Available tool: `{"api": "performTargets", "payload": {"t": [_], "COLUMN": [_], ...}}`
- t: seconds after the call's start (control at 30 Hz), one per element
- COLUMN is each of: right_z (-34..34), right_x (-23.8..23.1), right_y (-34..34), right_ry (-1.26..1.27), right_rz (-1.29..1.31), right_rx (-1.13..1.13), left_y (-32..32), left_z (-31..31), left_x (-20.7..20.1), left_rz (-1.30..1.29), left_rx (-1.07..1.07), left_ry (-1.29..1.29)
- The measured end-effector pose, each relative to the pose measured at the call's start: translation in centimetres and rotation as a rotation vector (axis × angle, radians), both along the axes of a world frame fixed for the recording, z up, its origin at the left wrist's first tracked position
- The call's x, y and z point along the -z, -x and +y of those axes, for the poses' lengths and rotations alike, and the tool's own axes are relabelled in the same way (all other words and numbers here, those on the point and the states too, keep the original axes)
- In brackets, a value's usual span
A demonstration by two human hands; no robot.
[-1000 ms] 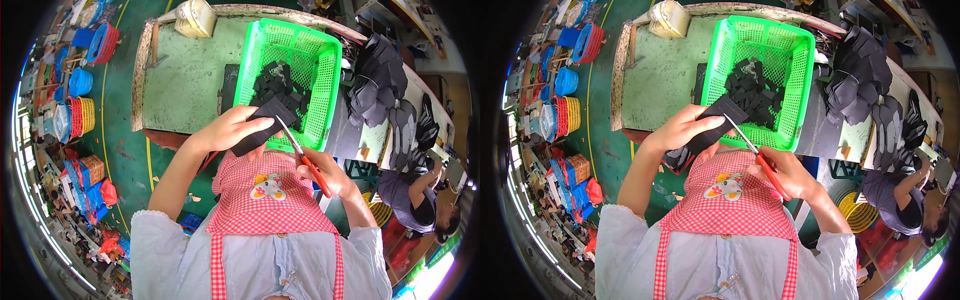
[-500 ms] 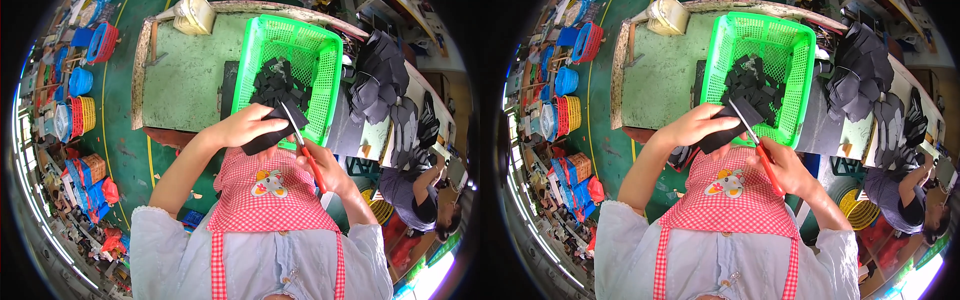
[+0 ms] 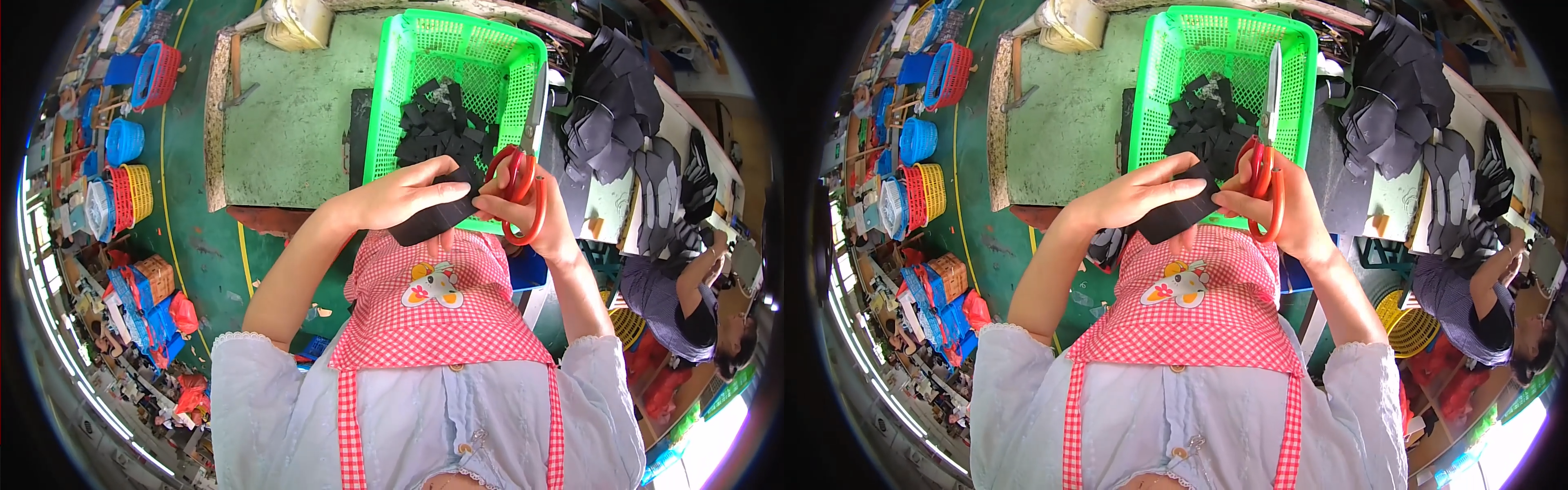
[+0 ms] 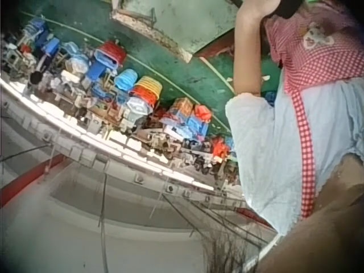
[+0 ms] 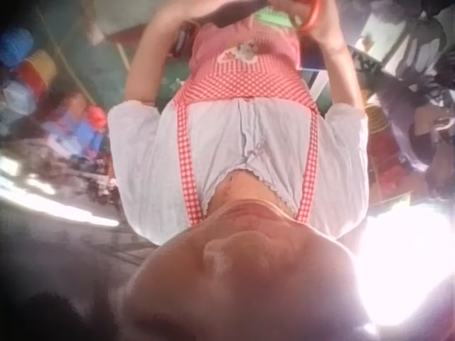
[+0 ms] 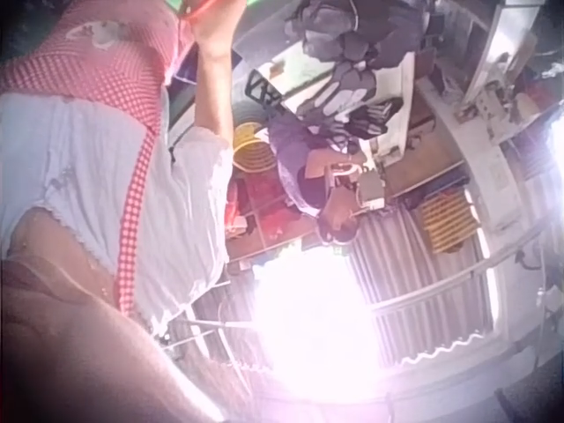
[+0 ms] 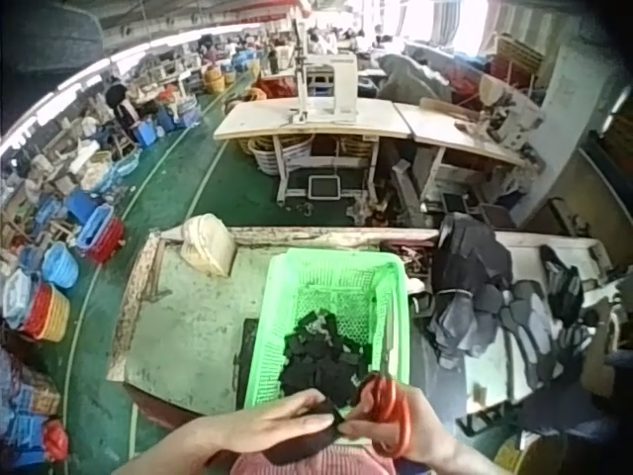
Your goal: Cutting strips of black material into smaller rectangular pieces using scissors at a manufacturing workbench.
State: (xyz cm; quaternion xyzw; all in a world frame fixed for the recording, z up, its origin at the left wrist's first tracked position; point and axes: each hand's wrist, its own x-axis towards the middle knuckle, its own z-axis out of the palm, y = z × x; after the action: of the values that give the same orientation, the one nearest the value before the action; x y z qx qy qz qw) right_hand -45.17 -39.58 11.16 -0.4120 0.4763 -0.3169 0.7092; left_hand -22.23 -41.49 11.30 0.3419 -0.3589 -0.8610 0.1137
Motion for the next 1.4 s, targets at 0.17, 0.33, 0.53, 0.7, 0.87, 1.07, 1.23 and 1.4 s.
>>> {"api": "performTargets", "payload": {"t": [0.17,0.33,0.53,0.7,0.87,1.07,1.23,1.4], "right_z": [0.5,1.0,3.8,2.7,2.6,3.9,3.4,3.1], "right_x": [0.4,0.1,0.9,-0.7,-1.4,-1.0,-1.6,-1.8], "right_y": [-0.1,-0.4,3.0,2.1,2.4,3.2,2.3,2.5], "right_ry": [0.144,0.020,-0.057,-0.015,0.041,-0.003,0.016,-0.002], "right_rz": [0.142,0.003,0.040,0.152,0.221,0.241,0.201,0.231], "right_rx": [0.042,0.005,-0.447,-0.547,-0.549,-0.493,-0.505,-0.531], "left_y": [-1.1,-2.1,-3.3,-3.2,-2.9,-3.3,-2.8,-2.3], "left_z": [0.5,0.4,-0.7,-0.9,-0.9,-1.4,-1.2,-1.0], "left_x": [0.3,-0.8,-2.0,-1.9,-2.1,-2.3,-2.3,-2.4], "left_rz": [-0.082,-0.111,-0.153,-0.107,-0.167,-0.112,-0.119,-0.119], "left_rx": [0.120,0.062,-0.059,-0.019,0.010,-0.094,-0.016,0.002], "left_ry": [0.159,0.165,0.142,0.128,0.120,0.170,0.129,0.141]}}
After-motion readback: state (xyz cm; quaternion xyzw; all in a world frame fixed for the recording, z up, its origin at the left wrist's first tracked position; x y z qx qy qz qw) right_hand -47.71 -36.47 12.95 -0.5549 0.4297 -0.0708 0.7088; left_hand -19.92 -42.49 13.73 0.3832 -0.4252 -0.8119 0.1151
